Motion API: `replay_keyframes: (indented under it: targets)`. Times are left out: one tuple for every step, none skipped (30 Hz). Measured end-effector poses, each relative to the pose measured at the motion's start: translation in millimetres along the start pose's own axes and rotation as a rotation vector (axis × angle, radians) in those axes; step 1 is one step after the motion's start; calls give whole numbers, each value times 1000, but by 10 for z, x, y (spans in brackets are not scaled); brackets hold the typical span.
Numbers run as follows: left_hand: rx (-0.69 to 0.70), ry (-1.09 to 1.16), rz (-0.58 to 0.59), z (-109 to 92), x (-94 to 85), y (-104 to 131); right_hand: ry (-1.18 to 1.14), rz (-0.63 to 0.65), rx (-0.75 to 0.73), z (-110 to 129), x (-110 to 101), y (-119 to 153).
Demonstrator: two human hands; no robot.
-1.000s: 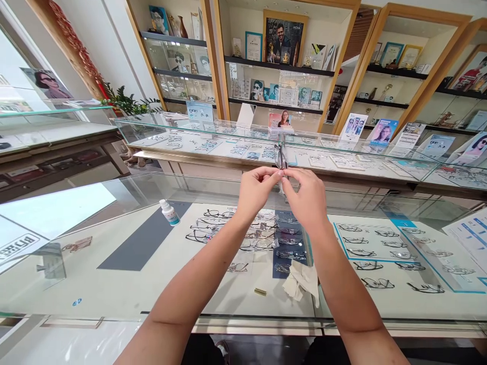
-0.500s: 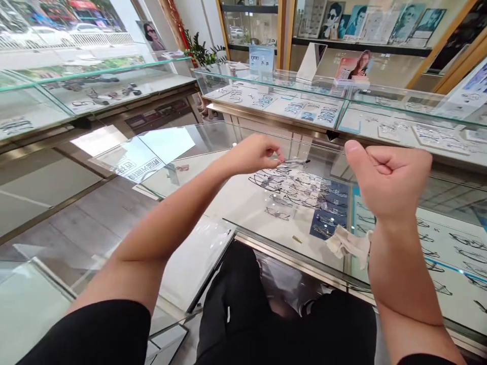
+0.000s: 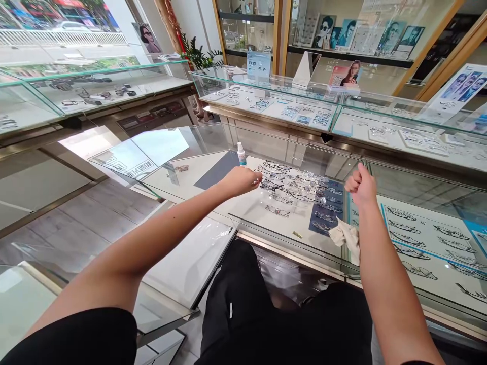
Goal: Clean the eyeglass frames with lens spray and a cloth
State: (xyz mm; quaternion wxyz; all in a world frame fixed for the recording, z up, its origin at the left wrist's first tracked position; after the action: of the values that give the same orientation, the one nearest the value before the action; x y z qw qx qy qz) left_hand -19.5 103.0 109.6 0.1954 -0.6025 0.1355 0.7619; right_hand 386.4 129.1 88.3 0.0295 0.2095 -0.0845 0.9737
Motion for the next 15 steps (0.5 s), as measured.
replay_keyframes:
  targets:
    - [-8,-10,-1,-22,35,15,-32,-10,16,-45,-87,-19]
    - [-15,-18,-3,-41,74,28,-60,-25,23,-80,-157,-39]
    - [-22,-22,-7,-58,116,40,-83,-40,24,-109,-211,-58]
    - [-29,-22,-10,-71,161,50,-101,-50,25,-133,-248,-76]
    - [-37,-17,-13,-81,206,57,-114,-54,28,-154,-269,-93]
    - [-44,-10,-16,-86,251,63,-122,-53,31,-172,-279,-107]
    - [-50,-6,-18,-90,293,65,-125,-51,35,-186,-282,-119]
    - [-53,-10,-20,-91,330,66,-124,-48,37,-196,-281,-127]
    - [-56,-24,-23,-91,360,65,-120,-44,37,-201,-277,-132]
    - [-60,-45,-26,-89,385,64,-114,-35,37,-204,-271,-135]
    - [-65,-70,-29,-87,404,62,-109,-20,40,-206,-263,-136]
    - [-70,-93,-33,-85,418,61,-105,4,47,-208,-253,-135]
    - [-72,-111,-36,-85,429,61,-103,33,58,-210,-242,-133]
    - [-72,-122,-39,-86,438,62,-104,63,69,-213,-233,-131]
    - [-69,-130,-42,-89,445,65,-107,89,76,-214,-226,-128]
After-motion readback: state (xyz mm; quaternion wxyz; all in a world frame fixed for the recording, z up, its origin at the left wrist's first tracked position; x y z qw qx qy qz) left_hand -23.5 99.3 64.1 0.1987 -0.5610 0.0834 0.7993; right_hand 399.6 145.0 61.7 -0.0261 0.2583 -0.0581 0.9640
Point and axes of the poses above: each hand's wrist, its own y-axis away from the middle knuckle, its own x-axis out of the palm, z = x × y, the point moved 4 cm from there along -y, towards the middle knuckle, and after that the axes turned 13 degrees about -y, right-handed, at the moved point
